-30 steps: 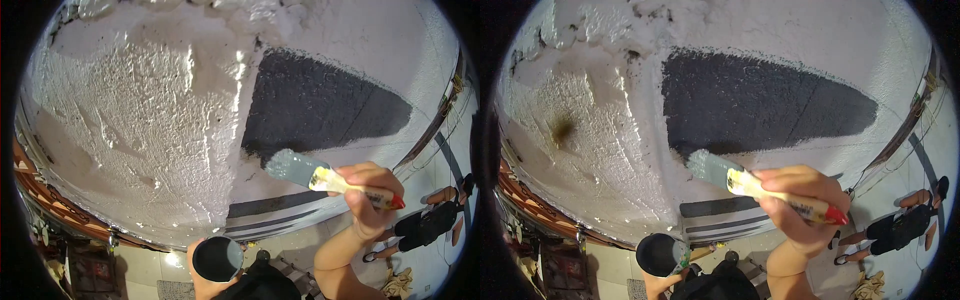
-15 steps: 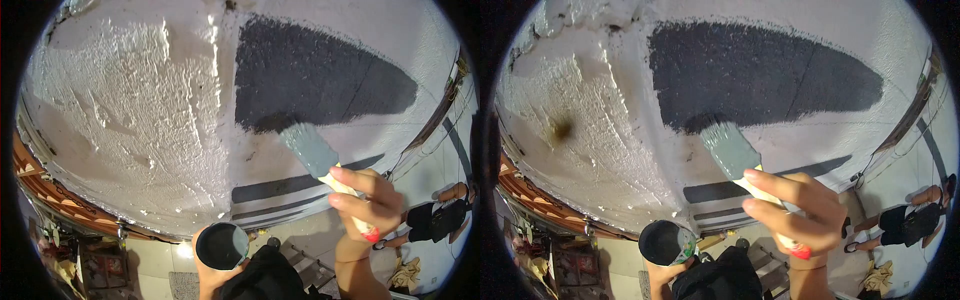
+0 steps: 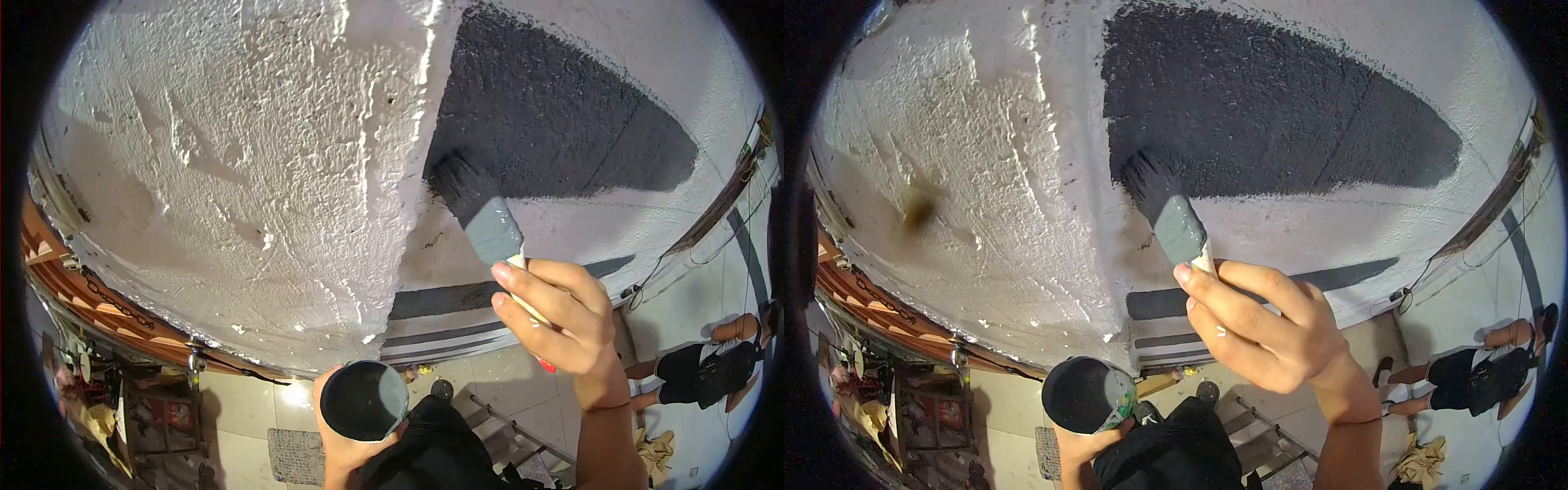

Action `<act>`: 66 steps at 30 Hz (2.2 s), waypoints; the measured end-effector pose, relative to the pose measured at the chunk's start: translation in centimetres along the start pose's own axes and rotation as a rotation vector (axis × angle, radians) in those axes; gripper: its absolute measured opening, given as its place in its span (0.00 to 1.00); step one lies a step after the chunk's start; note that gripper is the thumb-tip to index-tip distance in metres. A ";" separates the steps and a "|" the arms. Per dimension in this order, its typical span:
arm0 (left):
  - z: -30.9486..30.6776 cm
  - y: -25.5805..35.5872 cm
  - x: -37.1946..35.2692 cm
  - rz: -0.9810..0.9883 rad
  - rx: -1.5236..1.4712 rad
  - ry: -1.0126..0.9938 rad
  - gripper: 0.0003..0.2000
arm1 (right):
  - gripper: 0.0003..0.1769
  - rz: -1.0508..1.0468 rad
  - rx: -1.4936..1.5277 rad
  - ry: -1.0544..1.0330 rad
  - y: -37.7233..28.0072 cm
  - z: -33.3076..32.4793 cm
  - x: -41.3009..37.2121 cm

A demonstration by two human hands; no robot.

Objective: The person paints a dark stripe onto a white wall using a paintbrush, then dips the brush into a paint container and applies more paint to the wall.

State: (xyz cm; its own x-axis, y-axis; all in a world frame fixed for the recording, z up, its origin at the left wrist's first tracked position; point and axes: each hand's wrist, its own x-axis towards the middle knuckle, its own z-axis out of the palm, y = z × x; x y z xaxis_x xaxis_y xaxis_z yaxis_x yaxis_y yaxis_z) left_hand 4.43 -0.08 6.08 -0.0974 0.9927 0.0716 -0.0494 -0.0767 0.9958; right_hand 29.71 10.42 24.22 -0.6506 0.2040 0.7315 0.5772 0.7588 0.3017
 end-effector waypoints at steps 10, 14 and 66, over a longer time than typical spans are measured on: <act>-0.1 0.2 -0.8 -0.031 0.054 0.002 0.54 | 0.10 0.011 0.003 0.062 0.3 -0.7 0.5; -0.3 0.6 -1.2 -0.038 0.090 0.023 0.54 | 0.08 -0.019 0.003 -0.019 0.8 -0.2 0.1; 0.2 -0.6 -2.4 -0.085 -0.019 0.119 0.53 | 0.04 -0.057 -0.005 0.004 1.1 -0.9 0.6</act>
State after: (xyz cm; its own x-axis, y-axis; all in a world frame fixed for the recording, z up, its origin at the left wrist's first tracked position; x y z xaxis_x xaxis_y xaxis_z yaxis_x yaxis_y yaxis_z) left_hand 4.85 -2.44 5.29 -0.2095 0.9776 -0.0212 -0.0812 0.0042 0.9967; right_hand 30.40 10.85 25.56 -0.6809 0.1578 0.7152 0.5413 0.7663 0.3462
